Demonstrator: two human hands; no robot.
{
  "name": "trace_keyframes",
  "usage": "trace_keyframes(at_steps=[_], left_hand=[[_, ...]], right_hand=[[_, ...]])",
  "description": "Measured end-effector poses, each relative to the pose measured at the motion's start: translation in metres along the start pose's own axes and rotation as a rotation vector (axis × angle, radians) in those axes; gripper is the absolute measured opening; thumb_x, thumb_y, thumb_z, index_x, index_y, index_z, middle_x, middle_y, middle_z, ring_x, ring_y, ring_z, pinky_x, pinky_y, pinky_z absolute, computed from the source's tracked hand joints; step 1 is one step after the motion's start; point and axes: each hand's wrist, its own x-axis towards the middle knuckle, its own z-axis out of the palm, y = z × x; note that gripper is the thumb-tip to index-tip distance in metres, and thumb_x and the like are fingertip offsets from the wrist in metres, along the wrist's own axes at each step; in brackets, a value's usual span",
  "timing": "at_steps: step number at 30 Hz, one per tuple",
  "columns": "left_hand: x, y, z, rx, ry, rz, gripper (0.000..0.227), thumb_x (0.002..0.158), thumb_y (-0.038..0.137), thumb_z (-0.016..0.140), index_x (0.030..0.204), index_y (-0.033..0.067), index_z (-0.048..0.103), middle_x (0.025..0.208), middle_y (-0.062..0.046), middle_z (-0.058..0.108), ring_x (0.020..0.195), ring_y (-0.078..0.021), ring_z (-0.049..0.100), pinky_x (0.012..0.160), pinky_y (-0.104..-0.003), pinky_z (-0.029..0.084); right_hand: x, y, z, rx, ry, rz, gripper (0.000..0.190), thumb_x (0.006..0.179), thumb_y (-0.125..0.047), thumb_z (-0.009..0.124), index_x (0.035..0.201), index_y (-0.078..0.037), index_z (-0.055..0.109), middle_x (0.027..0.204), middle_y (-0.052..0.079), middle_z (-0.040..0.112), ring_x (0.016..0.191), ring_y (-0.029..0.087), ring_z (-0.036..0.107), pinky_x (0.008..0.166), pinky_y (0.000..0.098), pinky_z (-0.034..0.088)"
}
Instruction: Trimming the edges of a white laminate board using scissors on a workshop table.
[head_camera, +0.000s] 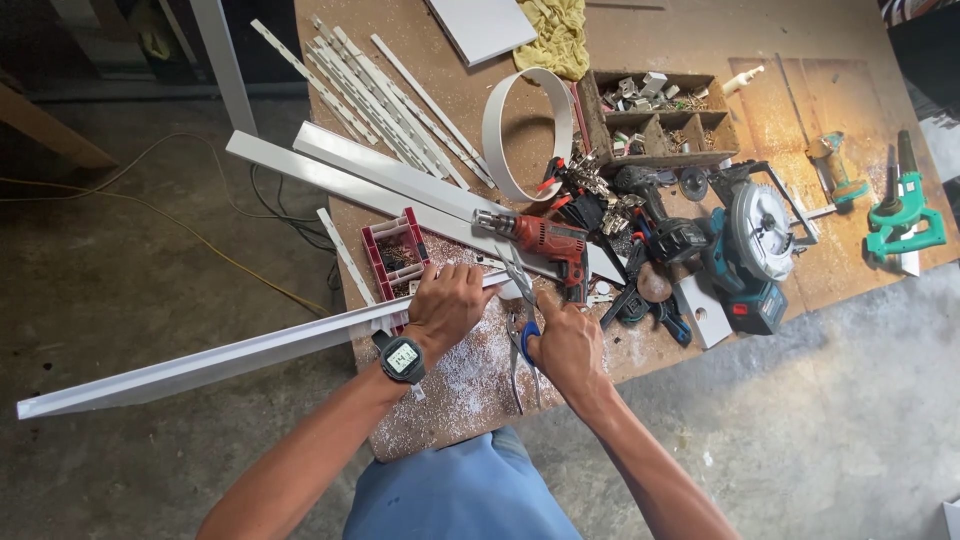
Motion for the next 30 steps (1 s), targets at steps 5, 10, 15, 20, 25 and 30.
trace_keyframes(at_steps=[5,10,15,20,25,30], left_hand=[[-0.001,-0.001,0.002,0.004,-0.086,0.002,0.05,0.101,0.054,0.059,0.077,0.0101,0.064,0.062,-0.001,0.058,0.053,-0.0136,0.051,0.058,-0.034,0.042],[-0.001,-0.001,0.0,0.001,-0.041,-0.002,0.047,0.1,0.052,0.059,0.078,0.0103,0.065,0.063,-0.001,0.059,0.055,-0.0142,0.051,0.061,-0.035,0.044],[0.001,-0.001,-0.004,0.0,-0.07,0.031,0.048,0.1,0.052,0.061,0.078,0.0092,0.065,0.063,-0.002,0.06,0.054,-0.0138,0.052,0.056,-0.034,0.042],[0.001,0.003,-0.014,0.024,-0.02,0.06,0.045,0.098,0.051,0.063,0.077,0.0106,0.064,0.064,-0.001,0.059,0.056,-0.0148,0.054,0.057,-0.034,0.043],[0.003,0.002,-0.018,0.034,0.0,0.053,0.046,0.095,0.053,0.066,0.074,0.0114,0.063,0.064,-0.001,0.06,0.057,-0.0158,0.056,0.058,-0.036,0.044],[0.003,0.0,-0.015,0.011,-0.027,0.025,0.047,0.093,0.055,0.067,0.078,0.0109,0.064,0.065,-0.001,0.061,0.057,-0.0146,0.055,0.06,-0.035,0.044]], right_hand=[[0.0,-0.002,-0.007,-0.028,-0.06,0.027,0.061,0.08,-0.018,0.073,0.139,-0.013,0.061,0.078,0.021,0.069,0.066,0.032,0.071,0.069,0.0471,0.058],[0.0,0.001,-0.008,-0.052,-0.062,-0.001,0.065,0.076,-0.017,0.074,0.14,-0.013,0.06,0.077,0.019,0.068,0.064,0.03,0.07,0.062,0.0447,0.058],[0.001,-0.024,-0.04,-0.018,-0.153,0.103,0.072,0.08,-0.056,0.078,0.138,-0.018,0.06,0.065,0.013,0.069,0.065,0.03,0.072,0.079,0.0498,0.05],[0.003,-0.021,-0.039,0.047,-0.104,0.088,0.069,0.075,-0.06,0.08,0.125,-0.013,0.069,0.062,0.015,0.07,0.068,0.031,0.072,0.086,0.0509,0.048],[0.003,-0.001,-0.01,0.018,-0.027,0.011,0.059,0.078,-0.055,0.081,0.117,-0.011,0.073,0.065,0.018,0.069,0.067,0.035,0.071,0.079,0.0516,0.051],[0.0,0.012,-0.003,0.097,-0.027,-0.003,0.039,0.088,-0.035,0.074,0.122,-0.015,0.074,0.062,0.016,0.07,0.059,0.03,0.072,0.062,0.045,0.054]])
